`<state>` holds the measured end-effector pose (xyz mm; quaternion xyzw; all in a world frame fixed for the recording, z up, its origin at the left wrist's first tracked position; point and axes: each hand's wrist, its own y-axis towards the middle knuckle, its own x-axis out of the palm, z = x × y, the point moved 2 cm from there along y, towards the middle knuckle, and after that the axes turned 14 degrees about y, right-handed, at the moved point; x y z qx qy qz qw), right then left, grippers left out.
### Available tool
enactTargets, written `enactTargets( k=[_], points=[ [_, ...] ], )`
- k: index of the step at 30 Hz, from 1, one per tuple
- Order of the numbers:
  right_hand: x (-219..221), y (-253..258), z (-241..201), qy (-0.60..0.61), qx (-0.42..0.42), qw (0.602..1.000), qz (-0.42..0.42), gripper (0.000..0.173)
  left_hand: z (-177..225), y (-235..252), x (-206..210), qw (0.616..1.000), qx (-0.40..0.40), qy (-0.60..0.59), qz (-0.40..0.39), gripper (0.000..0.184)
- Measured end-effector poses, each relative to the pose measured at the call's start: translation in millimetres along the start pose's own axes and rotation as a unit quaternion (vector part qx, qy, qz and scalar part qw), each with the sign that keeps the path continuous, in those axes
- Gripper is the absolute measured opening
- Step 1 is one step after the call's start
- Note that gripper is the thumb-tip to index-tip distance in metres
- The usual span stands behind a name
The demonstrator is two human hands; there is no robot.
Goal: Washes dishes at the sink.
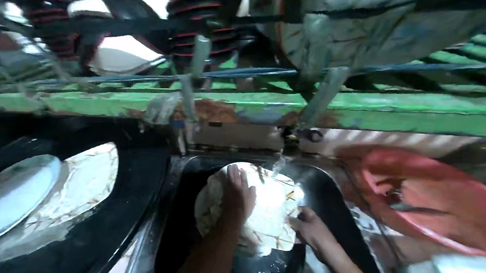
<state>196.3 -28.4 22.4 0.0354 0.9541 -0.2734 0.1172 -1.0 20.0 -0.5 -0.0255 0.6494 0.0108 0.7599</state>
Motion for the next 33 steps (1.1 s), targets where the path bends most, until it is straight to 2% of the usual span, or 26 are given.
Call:
enactTargets(
  k=[3,4,5,8,10,13,15,16,17,18,19,20,22,24,26,28,30,31,33],
  points=[
    [-3,-2,-1,0.047,0.031,0.998,-0.003,0.045,49,-9,8,0.982,0.180,-0.017,-0.058,0.060],
    [-6,-3,0,0.066,0.043,0.997,-0.006,0.043,56,-11,5,0.968,0.240,-0.020,-0.072,0.056],
    [-9,-4,2,0.078,0.051,0.996,-0.010,0.041,56,-9,3,0.961,0.262,-0.024,-0.086,0.055],
    [-8,-4,1,0.107,0.051,0.993,-0.012,0.041,40,13,-2,0.986,0.155,0.006,-0.068,0.065],
    [-4,-1,-3,0.108,0.025,0.994,0.005,0.037,42,12,6,0.990,0.134,-0.010,-0.052,0.068],
    [-9,2,-18,0.079,-0.021,0.996,0.047,0.029,60,-35,-15,0.955,0.257,-0.089,-0.119,0.067],
    [-17,-1,-29,0.104,-0.035,0.992,0.059,0.029,62,-72,-27,0.938,0.312,-0.063,-0.137,0.074],
    [-19,-4,-35,0.128,-0.036,0.990,0.052,0.031,56,-87,-29,0.941,0.321,-0.050,-0.091,0.070],
    [-19,-10,-43,0.158,-0.032,0.986,0.034,0.033,46,-96,-27,0.945,0.323,-0.049,0.008,0.058],
    [-15,-17,-51,0.195,-0.025,0.980,0.011,0.031,35,-98,-28,0.942,0.315,-0.050,0.099,0.049],
    [-9,-24,-59,0.240,-0.025,0.970,-0.017,0.024,24,-98,-38,0.943,0.301,-0.059,0.129,0.047],
    [-4,-29,-65,0.288,-0.034,0.956,-0.046,0.019,14,-97,-55,0.953,0.272,-0.060,0.119,0.045],
    [5,-31,-75,0.351,-0.066,0.930,-0.089,0.034,-6,-102,-101,0.978,0.176,-0.091,0.068,0.036],
    [12,-22,-81,0.415,-0.074,0.904,-0.078,0.036,-24,-109,-152,0.974,0.026,-0.223,-0.003,0.034],
    [19,-12,-92,0.500,-0.044,0.864,-0.047,0.029,-45,-107,-178,0.925,-0.102,-0.365,0.033,0.036],
    [28,-3,-105,0.566,-0.025,0.823,-0.024,0.022,-64,-97,-174,0.849,-0.145,-0.504,0.069,0.036],
    [38,0,-120,0.599,-0.027,0.800,-0.028,0.018,-63,-82,-155,0.789,-0.175,-0.587,0.045,0.038],
    [41,0,-126,0.596,-0.024,0.801,-0.047,0.019,-56,-75,-139,0.768,-0.195,-0.610,0.014,0.040],
    [42,-2,-138,0.544,0.009,0.830,-0.123,0.019,-34,-61,-104,0.728,-0.223,-0.648,-0.031,0.043]
  ],
)
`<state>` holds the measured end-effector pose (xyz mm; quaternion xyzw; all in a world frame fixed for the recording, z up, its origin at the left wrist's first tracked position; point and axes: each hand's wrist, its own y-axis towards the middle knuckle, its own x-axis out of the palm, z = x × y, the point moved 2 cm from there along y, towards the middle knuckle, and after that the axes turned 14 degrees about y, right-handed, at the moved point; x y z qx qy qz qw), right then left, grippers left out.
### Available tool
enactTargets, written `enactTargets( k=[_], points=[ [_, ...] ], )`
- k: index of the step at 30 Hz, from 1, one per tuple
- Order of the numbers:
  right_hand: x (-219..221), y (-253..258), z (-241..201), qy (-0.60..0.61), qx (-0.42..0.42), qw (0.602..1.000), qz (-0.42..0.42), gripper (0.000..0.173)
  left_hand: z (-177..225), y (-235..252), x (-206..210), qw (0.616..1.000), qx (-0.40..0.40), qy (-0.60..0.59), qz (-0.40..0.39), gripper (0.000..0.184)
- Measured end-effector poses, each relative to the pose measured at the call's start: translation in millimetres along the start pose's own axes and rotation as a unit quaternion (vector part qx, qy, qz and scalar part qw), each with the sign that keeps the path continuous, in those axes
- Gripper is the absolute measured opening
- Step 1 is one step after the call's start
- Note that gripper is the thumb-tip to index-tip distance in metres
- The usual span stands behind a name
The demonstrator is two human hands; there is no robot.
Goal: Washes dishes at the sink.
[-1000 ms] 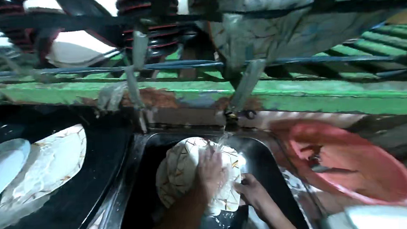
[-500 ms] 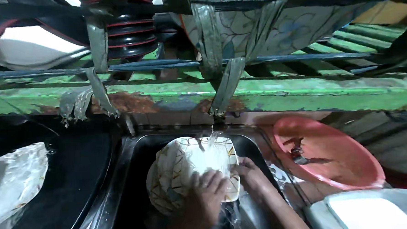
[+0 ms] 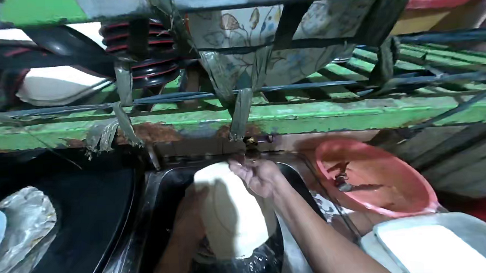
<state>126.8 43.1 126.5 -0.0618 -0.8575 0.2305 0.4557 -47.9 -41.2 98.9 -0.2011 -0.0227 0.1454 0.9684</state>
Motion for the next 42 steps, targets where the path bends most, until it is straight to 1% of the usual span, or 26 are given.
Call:
enactTargets(
  k=[2,5,6,7,9,11,13,14,15,17,18,19,20,21,24,26,28,30,32,33,35,36,37,39,41,42],
  points=[
    [5,3,-5,-0.064,0.050,0.996,-0.029,0.023,-18,12,30,0.999,-0.017,-0.026,-0.028,0.050],
    [5,0,-3,-0.079,-0.019,0.996,-0.019,0.018,-29,22,59,0.995,-0.003,-0.084,-0.047,0.049],
    [7,-5,-1,-0.103,-0.011,0.994,-0.032,0.019,-26,24,63,0.995,0.014,-0.093,-0.033,0.046],
    [8,-9,0,-0.136,0.021,0.988,-0.066,0.023,-21,25,62,0.996,0.047,-0.078,-0.013,0.042],
    [4,-15,-2,-0.205,0.074,0.966,-0.139,0.033,-9,18,42,0.986,0.161,0.044,0.029,0.038],
    [-13,-10,-11,-0.277,0.047,0.954,-0.104,0.033,10,3,16,0.973,0.207,0.082,0.061,0.043],
    [-42,5,-20,-0.405,-0.010,0.914,-0.022,0.028,35,-26,-7,0.957,0.218,0.161,0.101,0.044],
    [-59,13,-22,-0.487,-0.025,0.873,0.008,0.030,44,-42,-17,0.935,0.246,0.227,0.118,0.040],
    [-73,19,-21,-0.566,-0.023,0.824,0.023,0.034,50,-59,-25,0.893,0.292,0.317,0.128,0.036],
    [-99,30,-15,-0.662,-0.004,0.749,0.026,0.053,55,-85,-39,0.742,0.450,0.474,0.148,0.030],
    [-106,31,-10,-0.678,-0.002,0.734,0.027,0.058,54,-91,-47,0.663,0.522,0.511,0.165,0.028],
    [-111,30,-4,-0.683,-0.002,0.730,0.030,0.058,52,-96,-56,0.607,0.563,0.530,0.185,0.027],
    [-115,28,1,-0.674,-0.005,0.738,0.036,0.053,52,-98,-66,0.574,0.580,0.540,0.208,0.029],
    [-119,28,4,-0.655,-0.001,0.754,0.046,0.049,53,-98,-77,0.561,0.579,0.542,0.236,0.030],
    [-133,27,4,-0.567,0.017,0.820,0.068,0.045,62,-84,-115,0.580,0.477,0.569,0.334,0.027],
    [-140,25,5,-0.477,0.045,0.874,0.082,0.045,73,-70,-134,0.647,0.332,0.591,0.348,0.034],
    [-144,20,8,-0.403,0.063,0.908,0.092,0.040,76,-56,-141,0.691,0.273,0.573,0.347,0.039],
    [-145,13,10,-0.386,0.052,0.914,0.109,0.035,64,-48,-118,0.681,0.335,0.570,0.314,0.040],
    [-145,7,10,-0.396,0.046,0.909,0.122,0.034,33,-33,-77,0.673,0.390,0.593,0.208,0.040],
    [-145,5,9,-0.409,0.045,0.903,0.121,0.035,15,-21,-55,0.690,0.366,0.615,0.110,0.042],
    [-145,0,7,-0.452,0.038,0.883,0.117,0.037,-17,15,-20,0.703,0.245,0.665,-0.068,0.059],
    [-144,-4,7,-0.475,0.030,0.872,0.115,0.037,-34,34,-11,0.698,0.201,0.681,-0.087,0.068],
    [-144,-8,8,-0.487,0.022,0.865,0.116,0.039,-51,53,-6,0.694,0.197,0.690,-0.055,0.073],
    [-146,-15,11,-0.474,0.003,0.872,0.119,0.039,-79,82,11,0.694,0.254,0.671,0.058,0.070],
    [-145,-21,13,-0.441,0.015,0.889,0.127,0.038,-84,83,48,0.718,0.272,0.635,0.085,0.066],
    [-145,-23,14,-0.427,0.024,0.895,0.129,0.038,-80,75,71,0.749,0.258,0.608,0.048,0.060]
  ],
)
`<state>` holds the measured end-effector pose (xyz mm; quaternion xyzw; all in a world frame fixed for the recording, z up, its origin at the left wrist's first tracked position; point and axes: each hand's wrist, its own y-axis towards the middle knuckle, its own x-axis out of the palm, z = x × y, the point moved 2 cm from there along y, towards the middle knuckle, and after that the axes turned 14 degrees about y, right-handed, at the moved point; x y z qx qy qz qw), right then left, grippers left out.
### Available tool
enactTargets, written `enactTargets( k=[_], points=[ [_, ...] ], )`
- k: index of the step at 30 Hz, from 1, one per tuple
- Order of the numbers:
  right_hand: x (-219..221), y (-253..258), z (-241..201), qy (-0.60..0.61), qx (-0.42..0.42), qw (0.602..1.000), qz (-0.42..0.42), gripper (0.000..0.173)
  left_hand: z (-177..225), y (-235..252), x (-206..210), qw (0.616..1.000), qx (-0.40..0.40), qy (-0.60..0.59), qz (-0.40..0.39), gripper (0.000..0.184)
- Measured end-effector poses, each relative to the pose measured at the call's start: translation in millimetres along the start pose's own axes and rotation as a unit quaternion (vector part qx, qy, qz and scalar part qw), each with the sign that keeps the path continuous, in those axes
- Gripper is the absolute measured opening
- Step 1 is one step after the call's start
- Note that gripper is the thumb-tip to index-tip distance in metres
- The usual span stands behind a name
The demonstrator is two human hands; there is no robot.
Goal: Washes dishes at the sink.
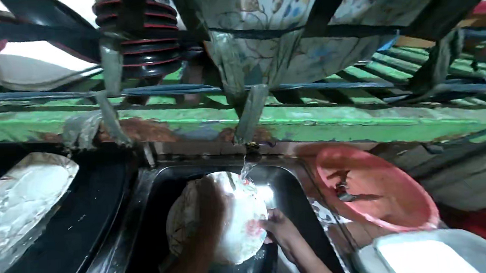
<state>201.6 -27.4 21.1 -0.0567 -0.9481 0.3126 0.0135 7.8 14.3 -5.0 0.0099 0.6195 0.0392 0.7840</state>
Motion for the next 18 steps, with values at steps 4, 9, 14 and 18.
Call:
enactTargets(
  k=[4,9,14,18],
  points=[
    [-6,-4,5,0.030,0.024,0.999,0.009,0.037,37,3,5,0.955,0.248,-0.017,-0.164,0.062],
    [-1,-8,1,0.059,0.001,0.998,0.027,0.033,10,19,9,0.992,0.119,0.020,-0.048,0.067],
    [-3,-7,-18,0.149,-0.086,0.983,0.064,0.020,50,-64,-24,0.935,0.286,-0.066,-0.196,0.072],
    [11,-27,-48,0.271,-0.066,0.960,-0.020,0.012,8,-93,-45,0.954,0.296,-0.022,0.037,0.053]
  ],
)
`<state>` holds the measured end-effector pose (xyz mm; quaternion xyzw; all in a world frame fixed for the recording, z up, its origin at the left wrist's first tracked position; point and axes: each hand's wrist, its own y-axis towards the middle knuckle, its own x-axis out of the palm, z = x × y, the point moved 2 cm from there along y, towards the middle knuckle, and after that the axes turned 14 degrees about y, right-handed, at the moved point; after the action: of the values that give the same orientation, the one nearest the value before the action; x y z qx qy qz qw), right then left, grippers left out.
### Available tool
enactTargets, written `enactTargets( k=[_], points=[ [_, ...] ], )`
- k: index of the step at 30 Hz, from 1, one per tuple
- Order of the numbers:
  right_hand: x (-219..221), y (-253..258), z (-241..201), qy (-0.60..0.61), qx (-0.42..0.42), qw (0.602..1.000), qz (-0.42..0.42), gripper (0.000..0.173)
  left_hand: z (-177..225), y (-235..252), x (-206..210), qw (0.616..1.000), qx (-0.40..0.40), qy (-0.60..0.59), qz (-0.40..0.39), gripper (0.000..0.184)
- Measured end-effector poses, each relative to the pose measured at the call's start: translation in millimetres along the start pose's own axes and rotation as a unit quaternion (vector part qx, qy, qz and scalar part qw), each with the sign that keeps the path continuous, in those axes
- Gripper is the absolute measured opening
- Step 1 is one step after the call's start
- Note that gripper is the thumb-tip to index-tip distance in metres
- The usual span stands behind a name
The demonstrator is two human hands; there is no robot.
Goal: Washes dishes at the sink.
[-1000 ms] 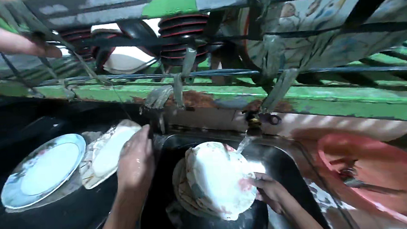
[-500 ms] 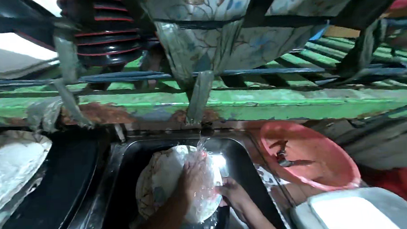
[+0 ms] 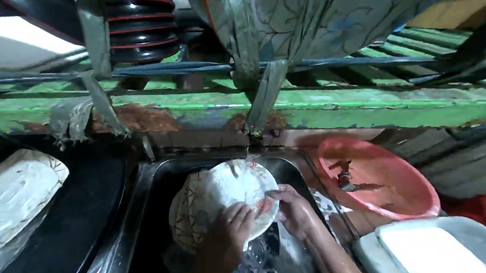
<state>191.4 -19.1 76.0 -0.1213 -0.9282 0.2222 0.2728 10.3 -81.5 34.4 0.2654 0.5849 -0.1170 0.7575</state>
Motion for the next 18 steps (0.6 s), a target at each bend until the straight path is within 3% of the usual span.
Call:
enactTargets(
  k=[1,4,6,8,11,13,15,16,18],
  points=[
    [9,-4,-1,0.019,0.008,0.999,-0.027,0.013,-8,-5,-16,0.999,-0.023,0.017,-0.020,0.050],
    [30,1,5,0.059,-0.003,0.995,-0.082,0.046,-26,-18,-79,0.990,-0.139,0.004,-0.015,0.035],
    [42,12,8,0.089,0.000,0.994,-0.061,0.042,-34,-21,-128,0.953,-0.280,-0.120,0.007,0.031],
    [55,24,6,0.157,0.003,0.988,-0.015,0.031,-49,-21,-156,0.886,-0.396,-0.229,0.074,0.032],
    [82,31,-2,0.222,0.013,0.975,-0.008,0.022,-86,-22,-131,0.790,-0.444,-0.397,0.148,0.029],
    [94,29,-9,0.166,0.072,0.981,-0.064,0.025,-91,-14,-97,0.745,-0.470,-0.463,0.098,0.037],
    [98,33,-16,0.061,0.148,0.976,-0.148,0.033,-83,2,-61,0.725,-0.474,-0.496,0.057,0.040],
    [98,36,-21,0.040,0.145,0.974,-0.170,0.033,-78,11,-46,0.725,-0.466,-0.505,0.045,0.042],
    [97,36,-31,0.087,0.057,0.988,-0.115,0.021,-64,29,-32,0.715,-0.460,-0.524,0.052,0.042]
  ],
)
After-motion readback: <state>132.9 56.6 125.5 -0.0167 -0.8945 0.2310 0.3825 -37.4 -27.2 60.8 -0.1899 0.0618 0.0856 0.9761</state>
